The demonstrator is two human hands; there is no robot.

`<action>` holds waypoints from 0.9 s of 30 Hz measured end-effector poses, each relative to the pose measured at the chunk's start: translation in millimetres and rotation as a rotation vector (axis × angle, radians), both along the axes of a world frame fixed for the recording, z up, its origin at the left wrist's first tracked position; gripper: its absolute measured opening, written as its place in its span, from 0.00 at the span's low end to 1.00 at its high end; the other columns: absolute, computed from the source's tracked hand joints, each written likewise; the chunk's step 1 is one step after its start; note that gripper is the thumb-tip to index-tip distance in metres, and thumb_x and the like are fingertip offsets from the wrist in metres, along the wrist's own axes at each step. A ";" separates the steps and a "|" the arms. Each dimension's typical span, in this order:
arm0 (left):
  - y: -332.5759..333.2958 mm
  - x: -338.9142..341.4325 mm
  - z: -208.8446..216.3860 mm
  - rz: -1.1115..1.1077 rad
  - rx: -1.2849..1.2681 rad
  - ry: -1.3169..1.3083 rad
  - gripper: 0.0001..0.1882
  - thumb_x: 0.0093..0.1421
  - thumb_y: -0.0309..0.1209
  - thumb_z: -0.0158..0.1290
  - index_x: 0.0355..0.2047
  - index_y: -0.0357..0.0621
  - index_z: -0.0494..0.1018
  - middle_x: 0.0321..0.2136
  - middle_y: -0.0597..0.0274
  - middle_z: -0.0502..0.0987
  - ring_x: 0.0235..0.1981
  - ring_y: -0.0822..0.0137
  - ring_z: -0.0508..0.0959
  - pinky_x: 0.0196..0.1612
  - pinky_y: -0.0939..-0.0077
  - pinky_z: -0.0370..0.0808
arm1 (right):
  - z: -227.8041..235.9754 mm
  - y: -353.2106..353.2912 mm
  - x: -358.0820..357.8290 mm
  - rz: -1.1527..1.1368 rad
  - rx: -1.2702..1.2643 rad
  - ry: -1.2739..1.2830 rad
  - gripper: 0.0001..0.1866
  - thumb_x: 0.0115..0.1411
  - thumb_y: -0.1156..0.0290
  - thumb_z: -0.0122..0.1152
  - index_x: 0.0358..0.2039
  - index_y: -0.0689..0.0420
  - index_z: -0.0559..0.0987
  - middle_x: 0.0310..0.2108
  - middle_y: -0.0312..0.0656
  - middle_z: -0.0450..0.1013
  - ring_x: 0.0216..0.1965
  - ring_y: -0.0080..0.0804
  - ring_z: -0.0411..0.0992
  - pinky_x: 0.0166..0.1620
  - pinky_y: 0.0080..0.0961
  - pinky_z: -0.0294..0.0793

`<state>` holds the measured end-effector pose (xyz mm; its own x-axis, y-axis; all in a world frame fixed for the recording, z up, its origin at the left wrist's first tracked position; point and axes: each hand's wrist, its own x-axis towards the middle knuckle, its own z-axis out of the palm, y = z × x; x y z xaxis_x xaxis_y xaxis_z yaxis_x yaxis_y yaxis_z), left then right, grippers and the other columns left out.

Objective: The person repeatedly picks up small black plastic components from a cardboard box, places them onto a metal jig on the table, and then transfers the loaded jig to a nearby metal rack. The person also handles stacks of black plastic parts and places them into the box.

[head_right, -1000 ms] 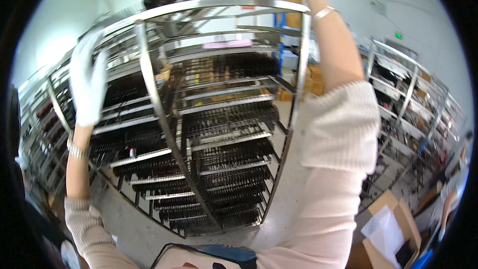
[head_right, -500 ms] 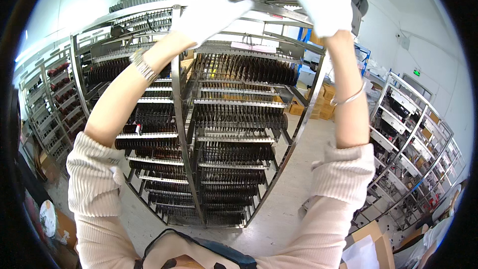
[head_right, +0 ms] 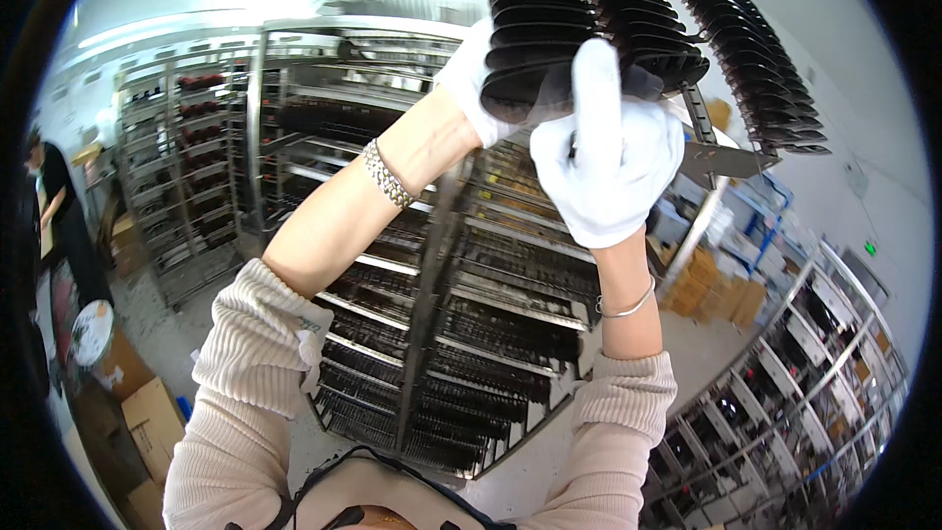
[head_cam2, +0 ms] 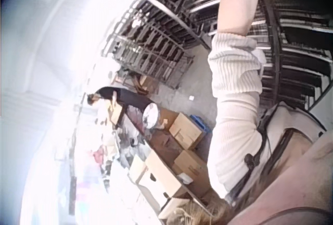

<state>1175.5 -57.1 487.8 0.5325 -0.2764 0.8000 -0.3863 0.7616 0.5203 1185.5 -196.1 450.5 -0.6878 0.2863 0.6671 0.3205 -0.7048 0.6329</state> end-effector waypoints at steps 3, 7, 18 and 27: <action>72.0 17.2 -34.4 -0.260 0.058 -0.163 0.20 0.73 0.41 0.41 0.49 0.37 0.73 0.48 0.51 0.78 0.47 0.59 0.81 0.54 0.63 0.81 | -5.5 58.4 -23.5 0.095 -0.123 -0.089 0.34 0.45 0.79 0.65 0.58 0.65 0.75 0.26 0.39 0.64 0.26 0.36 0.63 0.34 0.34 0.67; 142.9 -29.4 -118.5 0.258 0.029 0.111 0.20 0.73 0.41 0.40 0.51 0.37 0.72 0.50 0.51 0.77 0.48 0.59 0.79 0.55 0.63 0.79 | -33.2 137.2 -75.8 0.341 -0.334 -0.141 0.24 0.50 0.73 0.67 0.49 0.65 0.79 0.34 0.49 0.71 0.30 0.44 0.70 0.38 0.41 0.74; 305.5 -395.9 -400.8 1.397 -0.466 0.711 0.21 0.73 0.41 0.39 0.54 0.38 0.69 0.53 0.51 0.75 0.53 0.58 0.75 0.59 0.63 0.73 | -224.2 334.8 -369.2 1.475 -0.930 0.098 0.31 0.54 0.74 0.65 0.58 0.68 0.68 0.41 0.48 0.66 0.25 0.42 0.64 0.33 0.41 0.67; 263.1 -735.3 -452.9 2.312 -1.019 0.936 0.22 0.73 0.42 0.38 0.58 0.38 0.67 0.56 0.52 0.73 0.56 0.57 0.72 0.63 0.62 0.68 | -285.4 398.5 -635.4 2.186 -1.316 -0.030 0.30 0.51 0.67 0.72 0.56 0.56 0.77 0.35 0.31 0.70 0.28 0.31 0.66 0.35 0.34 0.68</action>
<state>440.2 206.0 34.9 -0.5371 0.8347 -0.1215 -0.4729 -0.1787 0.8628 550.1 202.5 165.0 -0.4407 -0.3939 0.8066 -0.2980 0.9118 0.2825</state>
